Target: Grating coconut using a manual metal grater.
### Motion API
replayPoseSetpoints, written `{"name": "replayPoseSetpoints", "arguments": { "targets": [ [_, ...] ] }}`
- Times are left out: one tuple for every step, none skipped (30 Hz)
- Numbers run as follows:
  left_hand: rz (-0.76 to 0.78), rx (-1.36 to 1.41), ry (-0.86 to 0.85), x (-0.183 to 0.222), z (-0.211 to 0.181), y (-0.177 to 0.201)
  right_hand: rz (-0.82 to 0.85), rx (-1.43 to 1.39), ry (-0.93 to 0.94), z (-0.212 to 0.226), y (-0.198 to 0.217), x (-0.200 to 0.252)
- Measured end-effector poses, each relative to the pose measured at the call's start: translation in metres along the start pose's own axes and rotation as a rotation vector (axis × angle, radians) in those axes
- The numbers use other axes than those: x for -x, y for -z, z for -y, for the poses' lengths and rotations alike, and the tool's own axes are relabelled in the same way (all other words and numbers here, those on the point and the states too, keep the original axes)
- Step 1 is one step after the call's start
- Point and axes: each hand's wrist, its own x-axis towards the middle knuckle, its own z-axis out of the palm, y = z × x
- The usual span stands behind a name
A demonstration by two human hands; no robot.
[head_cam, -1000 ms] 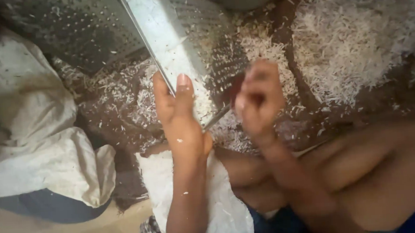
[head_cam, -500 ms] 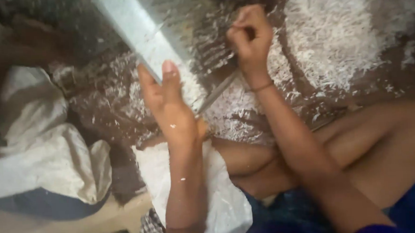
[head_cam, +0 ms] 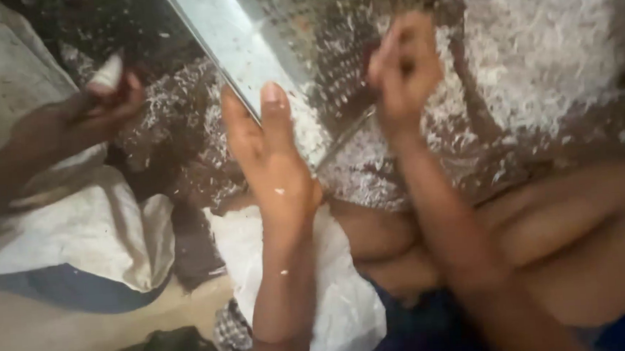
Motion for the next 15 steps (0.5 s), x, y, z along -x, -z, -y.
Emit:
{"name": "replayPoseSetpoints", "arguments": {
  "targets": [
    [-0.01,-0.003,0.01,0.002,0.0,0.004,-0.014,0.054,0.087,-0.008,0.006,0.005],
    [-0.011,0.016,0.009,-0.001,0.004,0.002,-0.02,0.118,0.194,-0.016,0.018,-0.003],
    [0.004,0.03,0.009,-0.001,-0.002,-0.004,-0.025,0.133,0.209,0.015,0.001,-0.005],
    [0.033,-0.05,-0.036,0.0,-0.006,-0.008,-0.014,0.12,0.22,0.044,-0.015,-0.004],
    [0.063,-0.129,-0.082,-0.001,-0.009,-0.011,-0.002,0.099,0.231,0.072,-0.034,-0.003],
    [0.051,-0.128,-0.076,-0.003,-0.005,-0.012,0.008,0.1,0.222,0.059,-0.025,-0.006],
    [-0.024,-0.126,-0.043,-0.004,-0.001,-0.012,-0.041,0.108,0.148,0.047,-0.018,-0.008],
    [-0.092,-0.13,-0.015,-0.006,-0.002,-0.009,-0.097,0.11,0.079,0.038,-0.015,-0.008],
    [-0.099,-0.134,-0.015,0.001,-0.004,0.0,-0.094,0.105,0.073,0.029,-0.008,-0.004],
    [-0.047,-0.091,-0.023,-0.002,-0.004,0.001,-0.059,0.269,0.167,0.02,0.002,-0.016],
    [0.006,-0.049,-0.031,-0.007,-0.002,0.001,-0.027,0.432,0.258,0.009,0.013,-0.03],
    [0.01,-0.044,-0.019,-0.007,-0.007,-0.007,-0.028,0.444,0.253,0.039,-0.001,-0.027],
    [0.027,-0.025,-0.037,-0.007,-0.009,-0.013,-0.008,0.372,0.418,0.066,-0.016,-0.024],
    [0.029,-0.017,-0.058,-0.005,-0.014,-0.015,0.013,0.274,0.573,0.092,-0.036,-0.017],
    [0.018,-0.023,-0.05,-0.005,-0.008,-0.013,0.018,0.271,0.559,0.057,-0.017,-0.016]
  ]
}}
